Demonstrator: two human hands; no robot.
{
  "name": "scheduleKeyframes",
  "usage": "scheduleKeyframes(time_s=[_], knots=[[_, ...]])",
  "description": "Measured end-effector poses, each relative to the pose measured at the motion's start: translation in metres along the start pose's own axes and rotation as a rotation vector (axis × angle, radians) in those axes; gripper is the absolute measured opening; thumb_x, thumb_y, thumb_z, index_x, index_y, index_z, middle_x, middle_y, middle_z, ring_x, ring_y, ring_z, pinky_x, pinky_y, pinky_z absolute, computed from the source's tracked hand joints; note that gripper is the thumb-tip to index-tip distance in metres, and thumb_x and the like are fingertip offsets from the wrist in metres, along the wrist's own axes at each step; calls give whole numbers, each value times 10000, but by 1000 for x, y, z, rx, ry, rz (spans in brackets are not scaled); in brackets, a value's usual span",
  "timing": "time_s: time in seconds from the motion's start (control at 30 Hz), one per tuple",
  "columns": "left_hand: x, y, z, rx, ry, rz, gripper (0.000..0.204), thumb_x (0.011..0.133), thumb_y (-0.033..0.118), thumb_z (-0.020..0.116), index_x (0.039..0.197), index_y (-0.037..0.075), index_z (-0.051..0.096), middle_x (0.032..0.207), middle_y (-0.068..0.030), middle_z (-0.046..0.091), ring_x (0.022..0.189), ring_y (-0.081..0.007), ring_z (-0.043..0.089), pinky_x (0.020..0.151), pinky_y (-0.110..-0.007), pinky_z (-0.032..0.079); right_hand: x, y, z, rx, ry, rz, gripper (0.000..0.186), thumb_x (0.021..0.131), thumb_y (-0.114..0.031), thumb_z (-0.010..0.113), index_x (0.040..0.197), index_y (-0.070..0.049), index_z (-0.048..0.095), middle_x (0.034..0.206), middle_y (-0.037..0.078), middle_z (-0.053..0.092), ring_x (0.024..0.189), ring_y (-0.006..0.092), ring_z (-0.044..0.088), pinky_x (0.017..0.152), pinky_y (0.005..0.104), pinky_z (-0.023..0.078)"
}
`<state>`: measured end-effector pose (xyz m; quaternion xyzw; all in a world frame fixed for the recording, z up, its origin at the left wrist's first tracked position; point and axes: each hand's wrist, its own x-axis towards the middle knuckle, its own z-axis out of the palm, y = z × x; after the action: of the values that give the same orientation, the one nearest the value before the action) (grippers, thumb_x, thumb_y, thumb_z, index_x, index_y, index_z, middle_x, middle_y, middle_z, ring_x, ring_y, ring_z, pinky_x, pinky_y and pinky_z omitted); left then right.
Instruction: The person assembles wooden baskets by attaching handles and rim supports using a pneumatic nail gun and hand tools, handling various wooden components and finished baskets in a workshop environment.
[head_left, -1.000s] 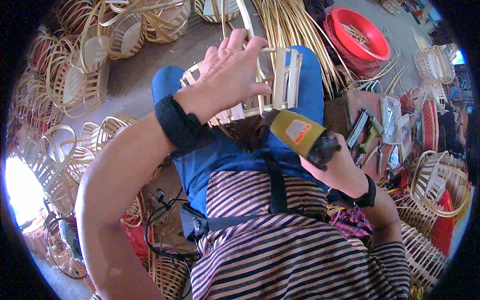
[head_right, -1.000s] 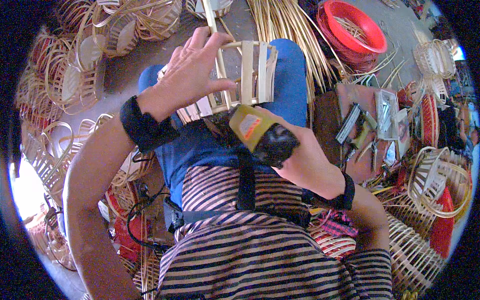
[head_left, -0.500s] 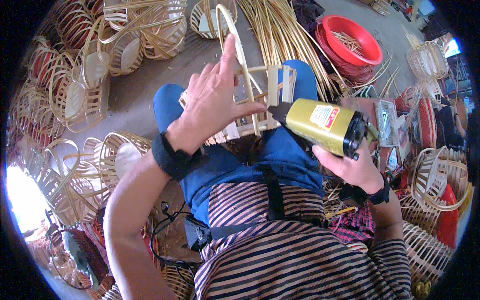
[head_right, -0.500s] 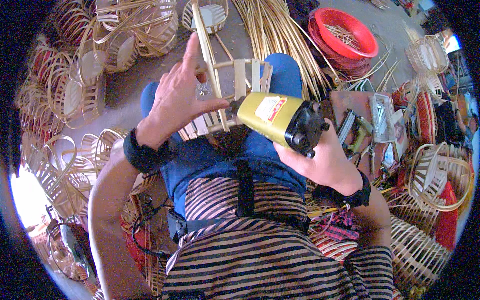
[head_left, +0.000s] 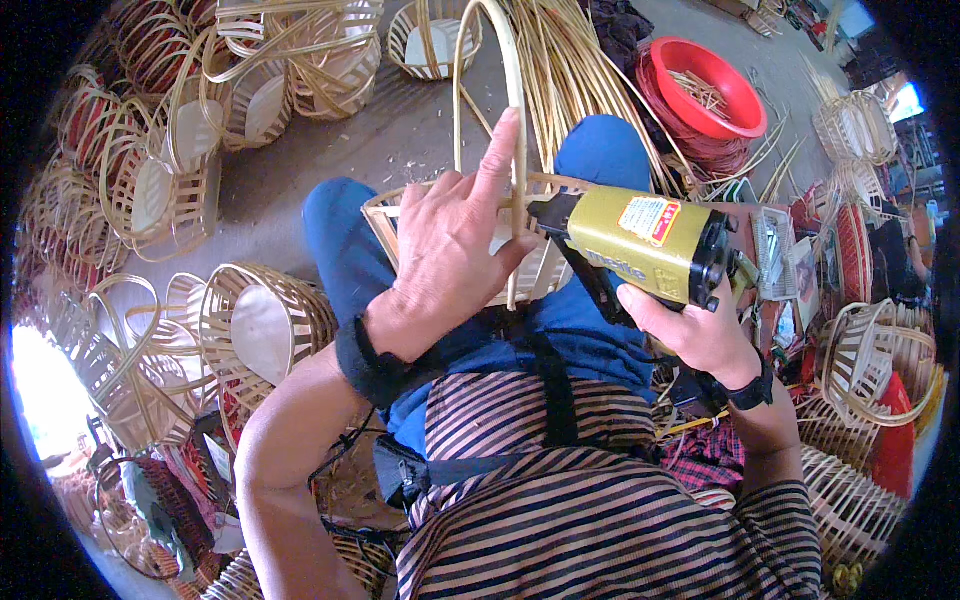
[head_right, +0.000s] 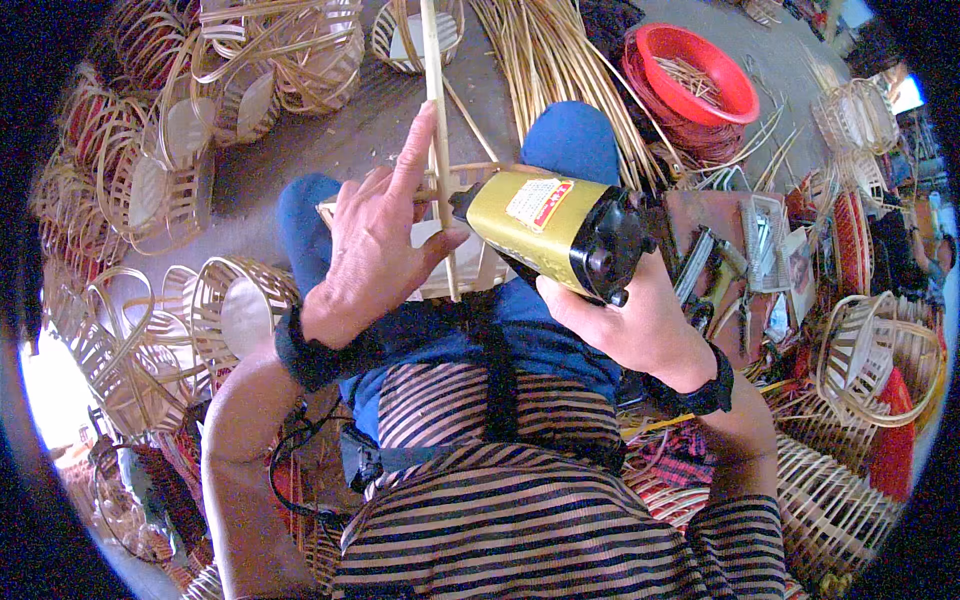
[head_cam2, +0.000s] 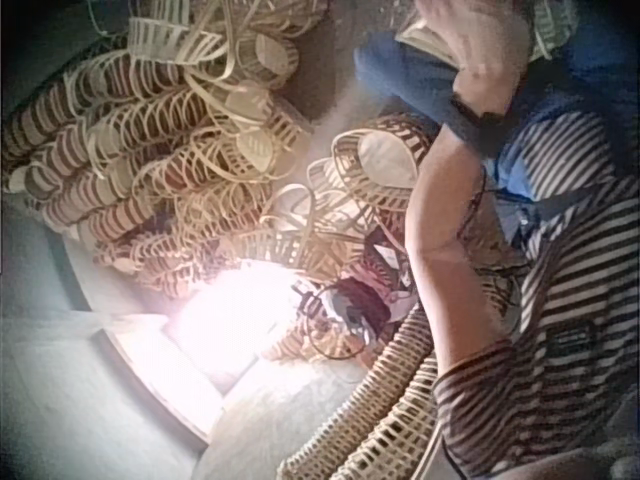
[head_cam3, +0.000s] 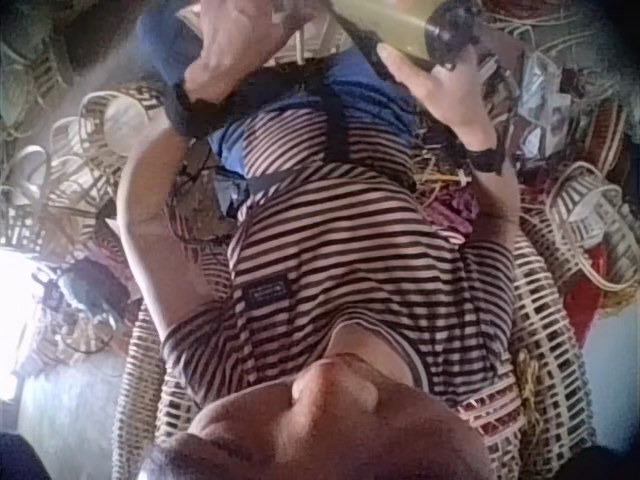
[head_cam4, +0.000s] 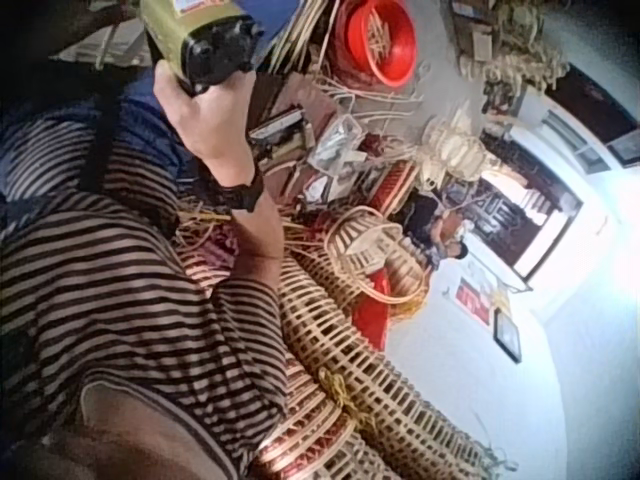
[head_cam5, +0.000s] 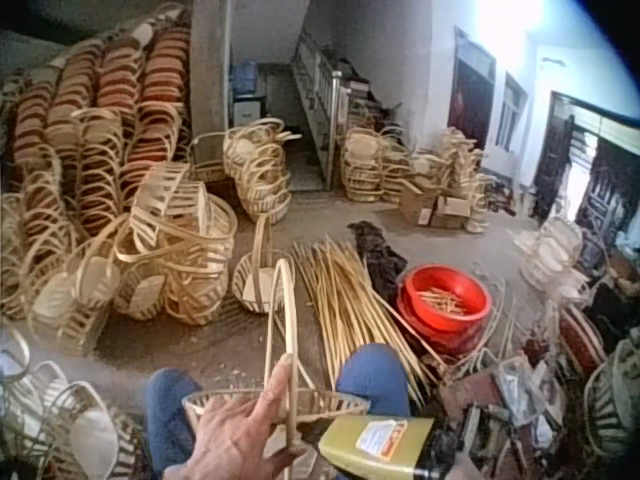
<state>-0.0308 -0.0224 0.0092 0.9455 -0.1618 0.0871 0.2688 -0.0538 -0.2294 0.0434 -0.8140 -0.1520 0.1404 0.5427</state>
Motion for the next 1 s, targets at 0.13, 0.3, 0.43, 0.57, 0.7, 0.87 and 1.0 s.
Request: scheduleKeyframes(time_s=[0.13, 0.3, 0.43, 0.57, 0.7, 0.87, 1.0], knots=[[1, -2, -3, 2, 32, -56, 971, 539, 179, 702, 1285, 113, 84, 714, -54, 557, 719, -225, 507, 631, -361, 328, 4, 2, 5, 30, 1, 2, 263, 670, -40, 576, 926, 2, 533, 902, 105, 563, 833, 192, 544, 748, 290, 407], [1, -3, 0, -23, 67, -22, 966, 536, 170, 701, 1285, 115, 94, 704, -49, 553, 707, -225, 501, 613, -359, 322, 8, 4, 5, 48, -4, 17, 264, 680, -49, 577, 934, 4, 531, 896, 102, 566, 821, 188, 548, 740, 288, 413], [1, -2, 1, -23, 87, -9, 956, 544, 161, 695, 1285, 111, 93, 693, -53, 547, 698, -228, 496, 613, -352, 321, 7, 4, 6, 68, -2, 15, 262, 687, -53, 576, 938, 5, 531, 897, 99, 568, 820, 177, 549, 734, 283, 417], [2, -1, 0, -1, 64, -23, 954, 549, 165, 693, 1285, 112, 89, 689, -54, 547, 703, -229, 498, 611, -350, 320, 7, 6, 7, 66, 7, -16, 260, 691, -52, 573, 941, 8, 533, 895, 98, 572, 817, 167, 552, 730, 274, 419], [1, -1, 1, -12, 76, -13, 957, 550, 176, 693, 1285, 109, 84, 685, -59, 544, 706, -231, 500, 606, -352, 320, 6, 5, 9, 128, 14, 34, 262, 693, -49, 571, 946, 10, 532, 896, 96, 574, 814, 154, 553, 726, 268, 421], [2, -1, 2, -4, 78, -2, 962, 547, 176, 694, 1284, 104, 80, 696, -60, 550, 709, -233, 501, 602, -355, 324, 4, 6, 11, 151, 27, 71, 239, 701, -48, 562, 930, 12, 538, 870, 90, 581, 796, 148, 557, 714, 267, 425], [4, -5, 2, 33, 76, 5, 963, 546, 187, 696, 1282, 101, 81, 686, -55, 551, 714, -237, 504, 605, -365, 333, 11, 4, 16, 57, 18, -20, 211, 718, -43, 533, 923, 8, 535, 818, 70, 590, 757, 143, 563, 697, 269, 432]])
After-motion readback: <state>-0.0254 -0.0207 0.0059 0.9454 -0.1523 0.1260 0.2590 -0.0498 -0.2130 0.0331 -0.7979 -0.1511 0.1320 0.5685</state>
